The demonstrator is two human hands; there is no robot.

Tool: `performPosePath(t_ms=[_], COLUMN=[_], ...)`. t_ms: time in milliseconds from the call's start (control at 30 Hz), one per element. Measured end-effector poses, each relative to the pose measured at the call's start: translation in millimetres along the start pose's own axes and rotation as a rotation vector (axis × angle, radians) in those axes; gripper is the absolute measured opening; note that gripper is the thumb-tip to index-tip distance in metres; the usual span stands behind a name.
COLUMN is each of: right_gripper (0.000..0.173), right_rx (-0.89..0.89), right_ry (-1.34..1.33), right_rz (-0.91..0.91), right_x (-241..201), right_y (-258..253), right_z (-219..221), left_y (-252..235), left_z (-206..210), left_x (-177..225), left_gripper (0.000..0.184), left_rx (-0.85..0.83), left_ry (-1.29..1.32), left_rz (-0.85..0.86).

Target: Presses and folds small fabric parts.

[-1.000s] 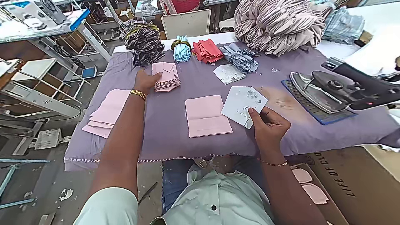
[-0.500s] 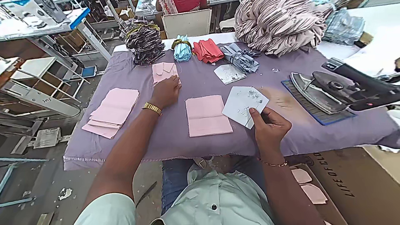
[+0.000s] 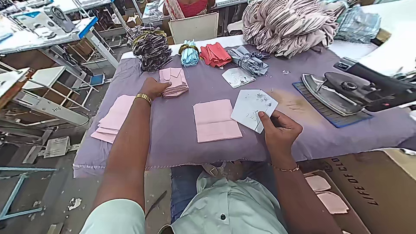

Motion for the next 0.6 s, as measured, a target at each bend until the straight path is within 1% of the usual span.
performPosePath(t_ms=[100,200,300,400,500,600], right_gripper=[0.007,0.006,0.007,0.007,0.007,0.006], right_rx=[0.008,0.012,0.01,0.007,0.007,0.018], right_ry=[-0.002,-0.011,-0.003,0.002,0.012,0.01], right_rz=[0.001,-0.008,-0.001,0.006,0.002,0.001], right_x=[-1.7,-2.0,-2.6,-1.0,-1.4,-2.5], right_y=[-1.7,-1.6,-1.5,-0.3,-0.5,-0.5], right_z=[0.1,-0.3,-1.2,-0.3,-0.9,-2.1], left_y=[4.2,11.4,20.1,19.8,26.6,31.8], left_z=[2.3,7.7,14.1,17.9,19.1,12.4], left_x=[8.8,14.0,21.0,23.2,32.6,39.7], left_gripper=[0.077,0.069,0.057,0.057,0.048,0.041], left_rx=[0.001,-0.005,-0.036,-0.064,-0.06,-0.068], left_ry=[0.044,0.236,0.357,0.406,0.537,0.609], left_rz=[-0.061,-0.077,-0.039,-0.004,0.045,0.085])
Point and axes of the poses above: each hand's wrist, its own y-axis away from the middle knuckle, its own z-axis out of the palm, x = y × z, the point moved 6 cm from there along -y, towards the middle knuckle
